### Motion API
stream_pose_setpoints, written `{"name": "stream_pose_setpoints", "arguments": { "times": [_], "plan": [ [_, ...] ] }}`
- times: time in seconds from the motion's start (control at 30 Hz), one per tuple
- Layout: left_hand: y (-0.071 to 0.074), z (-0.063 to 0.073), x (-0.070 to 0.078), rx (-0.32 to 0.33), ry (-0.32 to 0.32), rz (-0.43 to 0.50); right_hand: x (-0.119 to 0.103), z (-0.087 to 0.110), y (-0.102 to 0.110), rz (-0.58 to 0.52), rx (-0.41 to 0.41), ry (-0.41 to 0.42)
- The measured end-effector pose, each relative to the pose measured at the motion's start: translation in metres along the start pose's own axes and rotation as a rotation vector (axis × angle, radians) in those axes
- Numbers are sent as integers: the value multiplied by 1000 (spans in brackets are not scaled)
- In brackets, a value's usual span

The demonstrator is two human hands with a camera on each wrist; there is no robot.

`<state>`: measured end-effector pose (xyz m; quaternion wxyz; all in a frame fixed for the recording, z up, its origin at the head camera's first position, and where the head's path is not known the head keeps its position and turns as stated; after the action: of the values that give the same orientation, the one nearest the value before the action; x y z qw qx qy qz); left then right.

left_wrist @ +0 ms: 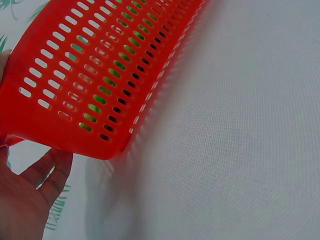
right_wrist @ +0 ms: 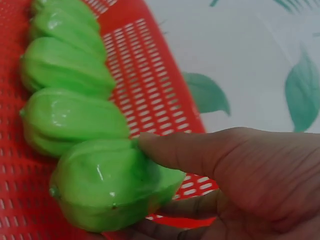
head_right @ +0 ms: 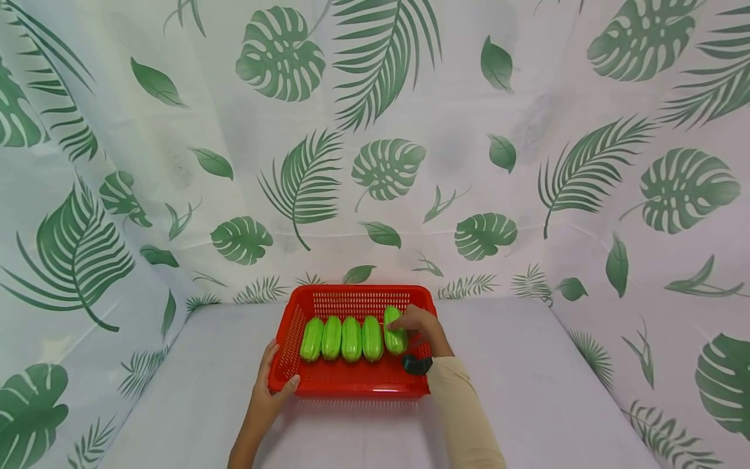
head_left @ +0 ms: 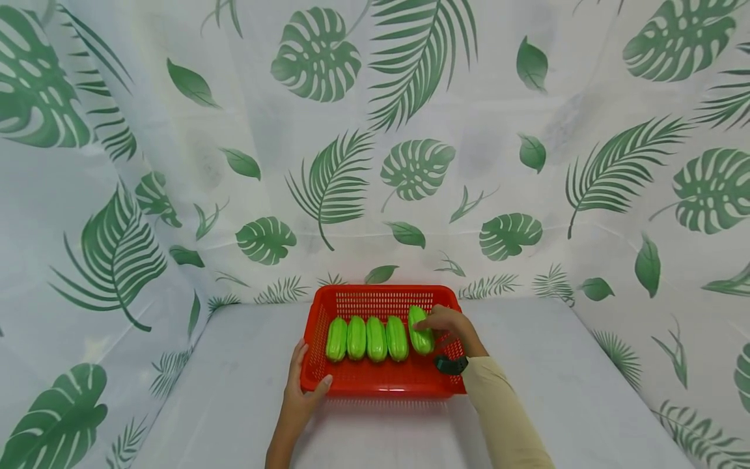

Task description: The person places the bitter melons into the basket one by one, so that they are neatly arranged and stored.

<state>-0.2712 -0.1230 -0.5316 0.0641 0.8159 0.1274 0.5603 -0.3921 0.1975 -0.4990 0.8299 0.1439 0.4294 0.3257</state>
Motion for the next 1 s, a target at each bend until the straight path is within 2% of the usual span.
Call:
{"name": "stream_pose_setpoints", "arguments": {
  "times": [0.27, 0.43, 0.83, 1.0],
  "plan": [
    [-1, 2, 0, 3, 6, 4, 13, -21, -13, -10, -17, -95],
    [-2, 3, -2, 1, 6, 6, 19, -23, -17, -10, 1, -137],
    [0, 1, 3, 9, -18, 10, 13, -13, -16, -40, 43, -113],
    [1, -1, 4, 14, -21, 5, 12, -17, -15, -31, 55, -104]
  ]
}}
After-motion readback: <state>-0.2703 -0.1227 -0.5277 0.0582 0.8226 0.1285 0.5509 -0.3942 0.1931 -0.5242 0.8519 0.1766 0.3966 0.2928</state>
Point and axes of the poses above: each hand's wrist, its own z-axis away from the middle knuckle, its own y-axis out of the back of the hand, x = y × z, the point moved 9 cm from there along -z, towards the middle knuckle, and after that the axes turned 9 degrees about -y, right-handed, at the moved point
